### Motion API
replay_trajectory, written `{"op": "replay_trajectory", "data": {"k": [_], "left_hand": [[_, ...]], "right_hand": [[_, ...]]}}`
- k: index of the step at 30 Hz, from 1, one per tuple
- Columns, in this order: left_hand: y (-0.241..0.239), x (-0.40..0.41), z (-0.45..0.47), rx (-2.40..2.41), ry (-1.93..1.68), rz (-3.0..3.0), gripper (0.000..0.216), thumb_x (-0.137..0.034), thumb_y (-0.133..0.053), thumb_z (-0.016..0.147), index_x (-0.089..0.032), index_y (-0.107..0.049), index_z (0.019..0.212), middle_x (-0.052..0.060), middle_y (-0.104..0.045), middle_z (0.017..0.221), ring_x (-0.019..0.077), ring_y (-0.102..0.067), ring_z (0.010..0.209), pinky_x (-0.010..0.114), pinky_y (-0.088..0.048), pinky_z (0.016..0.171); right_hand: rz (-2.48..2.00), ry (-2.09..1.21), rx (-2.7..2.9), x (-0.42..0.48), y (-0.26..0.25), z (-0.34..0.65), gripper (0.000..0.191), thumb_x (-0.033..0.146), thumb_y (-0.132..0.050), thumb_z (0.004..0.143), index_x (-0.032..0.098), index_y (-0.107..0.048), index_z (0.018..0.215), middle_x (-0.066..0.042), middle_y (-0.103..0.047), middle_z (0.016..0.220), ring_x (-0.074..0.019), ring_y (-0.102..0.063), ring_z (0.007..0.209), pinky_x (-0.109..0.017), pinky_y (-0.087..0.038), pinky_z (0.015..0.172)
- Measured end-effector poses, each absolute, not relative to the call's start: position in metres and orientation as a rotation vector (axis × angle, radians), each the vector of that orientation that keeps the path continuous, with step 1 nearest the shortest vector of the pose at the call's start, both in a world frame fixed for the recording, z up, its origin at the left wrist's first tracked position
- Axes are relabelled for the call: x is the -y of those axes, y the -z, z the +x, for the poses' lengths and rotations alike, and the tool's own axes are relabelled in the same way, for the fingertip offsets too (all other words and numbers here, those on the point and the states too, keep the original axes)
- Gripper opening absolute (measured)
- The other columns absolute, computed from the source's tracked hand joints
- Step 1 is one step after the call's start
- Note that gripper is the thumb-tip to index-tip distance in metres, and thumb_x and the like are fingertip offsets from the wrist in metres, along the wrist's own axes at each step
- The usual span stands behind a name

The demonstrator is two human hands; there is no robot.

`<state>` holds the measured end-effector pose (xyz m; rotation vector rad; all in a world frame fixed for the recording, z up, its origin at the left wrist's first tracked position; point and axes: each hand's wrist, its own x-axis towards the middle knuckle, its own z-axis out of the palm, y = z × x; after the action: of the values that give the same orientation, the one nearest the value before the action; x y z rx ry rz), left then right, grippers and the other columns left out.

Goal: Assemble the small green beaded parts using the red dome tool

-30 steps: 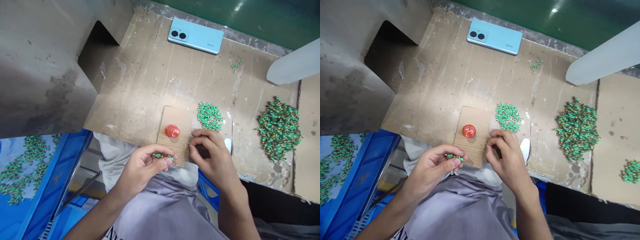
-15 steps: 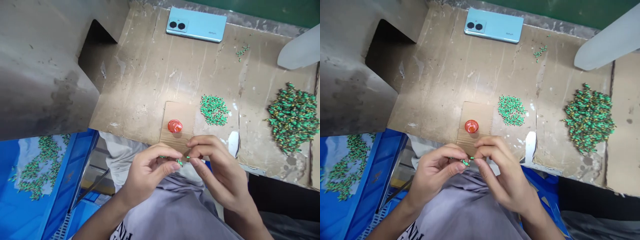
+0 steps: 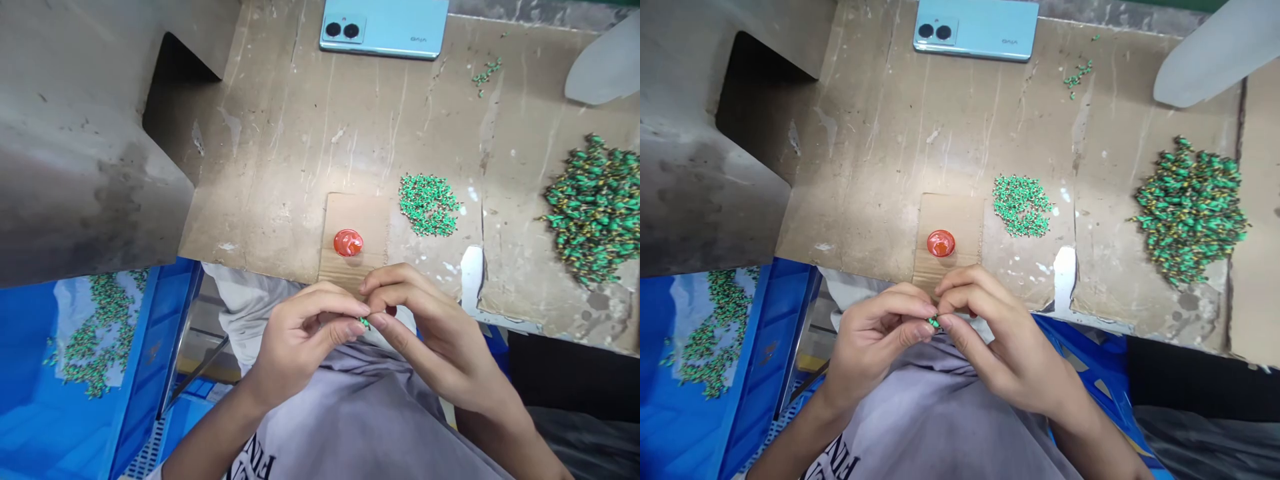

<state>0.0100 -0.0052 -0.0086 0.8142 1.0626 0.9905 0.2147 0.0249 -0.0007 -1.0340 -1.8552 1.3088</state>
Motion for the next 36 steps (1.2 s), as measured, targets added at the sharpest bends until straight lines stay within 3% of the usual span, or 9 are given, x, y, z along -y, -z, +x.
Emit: {"op": "replay_trajectory", "data": {"k": [9,21,36], "left_hand": [[0.007,0.000,0.011,-1.042,-0.972,0.721,0.008,-0.021,-0.088,0.091,-0.027,-0.089,0.095,0.001,-0.080,0.091,0.0111,-0.073,0.071,0.018,-0.062,0.066],[0.011,0.003,0.010,-1.059,-0.991,0.798,0.010,-0.017,-0.087,0.091,-0.025,-0.088,0.096,0.001,-0.079,0.089,0.0115,-0.075,0.074,0.018,-0.064,0.068],[0.023,0.008,0.008,-0.861,-1.003,0.582,0.016,-0.014,-0.086,0.092,-0.028,-0.086,0.101,-0.003,-0.078,0.090,0.0064,-0.074,0.074,0.011,-0.063,0.068]], "right_hand": [[-1.005,-1.307,1.843,-0.027,0.000,0.215,0.014,0.009,-0.064,0.105,0.023,-0.066,0.107,-0.005,-0.069,0.104,-0.0185,-0.071,0.098,-0.030,-0.062,0.086],[-1.010,-1.270,1.922,-0.031,-0.006,0.217,0.012,0.010,-0.067,0.104,0.022,-0.069,0.107,-0.006,-0.073,0.103,-0.0189,-0.073,0.096,-0.030,-0.063,0.084],[-1.102,-1.410,1.838,-0.025,-0.018,0.213,0.012,0.011,-0.062,0.105,0.019,-0.071,0.107,-0.006,-0.070,0.111,-0.0137,-0.070,0.106,-0.022,-0.055,0.094]]}}
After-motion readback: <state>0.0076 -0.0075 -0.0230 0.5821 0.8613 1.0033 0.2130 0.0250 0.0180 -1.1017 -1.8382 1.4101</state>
